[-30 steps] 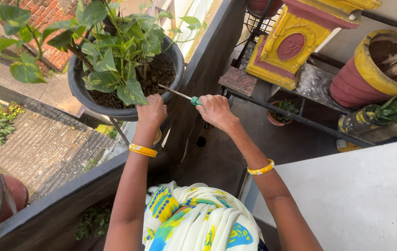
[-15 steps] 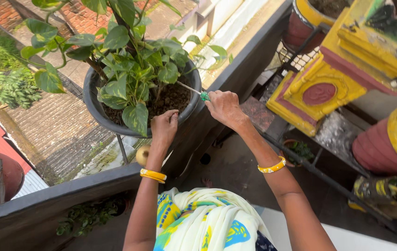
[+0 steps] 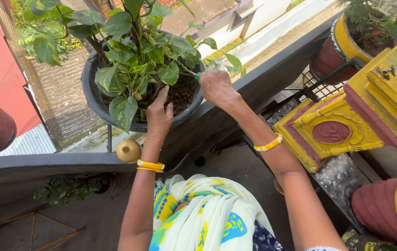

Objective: The person tends to a potted pothos plant on a balcony. They use a small green-handled tool to loosen the soil around the base of the plant and then use their hands to adjust the leaves and stems within the pot.

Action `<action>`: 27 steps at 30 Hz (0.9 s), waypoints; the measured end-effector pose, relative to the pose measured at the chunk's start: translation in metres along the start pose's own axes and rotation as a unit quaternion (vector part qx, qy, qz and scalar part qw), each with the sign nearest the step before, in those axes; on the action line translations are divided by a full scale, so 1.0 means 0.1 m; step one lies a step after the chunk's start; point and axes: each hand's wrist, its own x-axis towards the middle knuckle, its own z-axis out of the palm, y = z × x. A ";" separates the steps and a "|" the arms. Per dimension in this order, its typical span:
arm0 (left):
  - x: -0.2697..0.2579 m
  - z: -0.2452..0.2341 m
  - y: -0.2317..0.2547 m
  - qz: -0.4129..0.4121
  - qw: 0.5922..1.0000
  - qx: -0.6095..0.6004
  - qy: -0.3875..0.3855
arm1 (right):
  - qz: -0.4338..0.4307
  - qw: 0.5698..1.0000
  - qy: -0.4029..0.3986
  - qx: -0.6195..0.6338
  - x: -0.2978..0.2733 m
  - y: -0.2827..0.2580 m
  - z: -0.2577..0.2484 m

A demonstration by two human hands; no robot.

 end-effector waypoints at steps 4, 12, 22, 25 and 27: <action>0.15 0.05 0.16 0.116 0.974 0.188 -0.049 | -0.022 0.998 0.048 0.041 0.24 -0.01 0.09; 0.16 0.14 0.05 0.020 0.980 0.195 -0.025 | -0.030 0.986 0.084 0.143 0.01 0.09 0.16; 0.14 0.23 -0.08 -0.025 0.976 0.215 0.026 | -0.069 0.990 0.028 0.122 -0.38 0.12 -0.18; 0.16 0.20 -0.09 -0.058 0.976 0.207 0.018 | -0.066 0.991 0.000 0.113 -0.31 0.09 -0.23; 0.15 0.20 -0.11 -0.085 0.977 0.196 0.008 | -0.047 0.992 -0.038 0.108 -0.25 0.05 -0.24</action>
